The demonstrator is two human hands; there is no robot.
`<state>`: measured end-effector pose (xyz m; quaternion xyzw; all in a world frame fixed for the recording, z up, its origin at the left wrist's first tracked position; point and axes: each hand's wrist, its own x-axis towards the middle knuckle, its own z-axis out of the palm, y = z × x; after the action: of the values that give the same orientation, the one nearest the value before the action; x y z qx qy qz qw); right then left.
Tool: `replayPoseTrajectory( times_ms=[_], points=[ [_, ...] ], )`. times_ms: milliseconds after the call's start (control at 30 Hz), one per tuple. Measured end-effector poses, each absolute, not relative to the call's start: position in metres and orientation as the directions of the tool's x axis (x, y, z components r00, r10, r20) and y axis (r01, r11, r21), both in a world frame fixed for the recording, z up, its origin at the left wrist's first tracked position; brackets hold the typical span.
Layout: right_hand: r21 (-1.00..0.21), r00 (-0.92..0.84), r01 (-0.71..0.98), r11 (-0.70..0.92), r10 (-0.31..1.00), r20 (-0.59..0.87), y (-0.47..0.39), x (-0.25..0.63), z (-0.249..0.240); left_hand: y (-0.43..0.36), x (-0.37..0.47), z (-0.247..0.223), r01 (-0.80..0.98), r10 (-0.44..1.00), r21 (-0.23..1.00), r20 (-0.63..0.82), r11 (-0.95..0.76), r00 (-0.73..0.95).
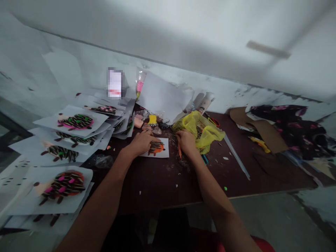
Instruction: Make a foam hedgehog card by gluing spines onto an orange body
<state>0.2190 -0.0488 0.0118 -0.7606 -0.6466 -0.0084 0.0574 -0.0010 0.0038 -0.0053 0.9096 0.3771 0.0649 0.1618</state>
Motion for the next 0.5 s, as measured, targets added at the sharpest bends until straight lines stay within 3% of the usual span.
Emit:
replayPoseTrajectory(
  times_ms=[300,500],
  points=[
    [-0.003,0.173,0.985,-0.173,0.985,0.007,-0.0388,0.2172,0.0048,0.0039,-0.002,-0.0071,0.648,0.7,0.361,0.02,-0.671,0.714],
    [-0.08,0.162,0.985,-0.156,0.984,0.071,-0.0433,0.2166,0.0063,0.0031,-0.0018,-0.0064,0.653,0.703,0.351,0.022,-0.671,0.711]
  ],
)
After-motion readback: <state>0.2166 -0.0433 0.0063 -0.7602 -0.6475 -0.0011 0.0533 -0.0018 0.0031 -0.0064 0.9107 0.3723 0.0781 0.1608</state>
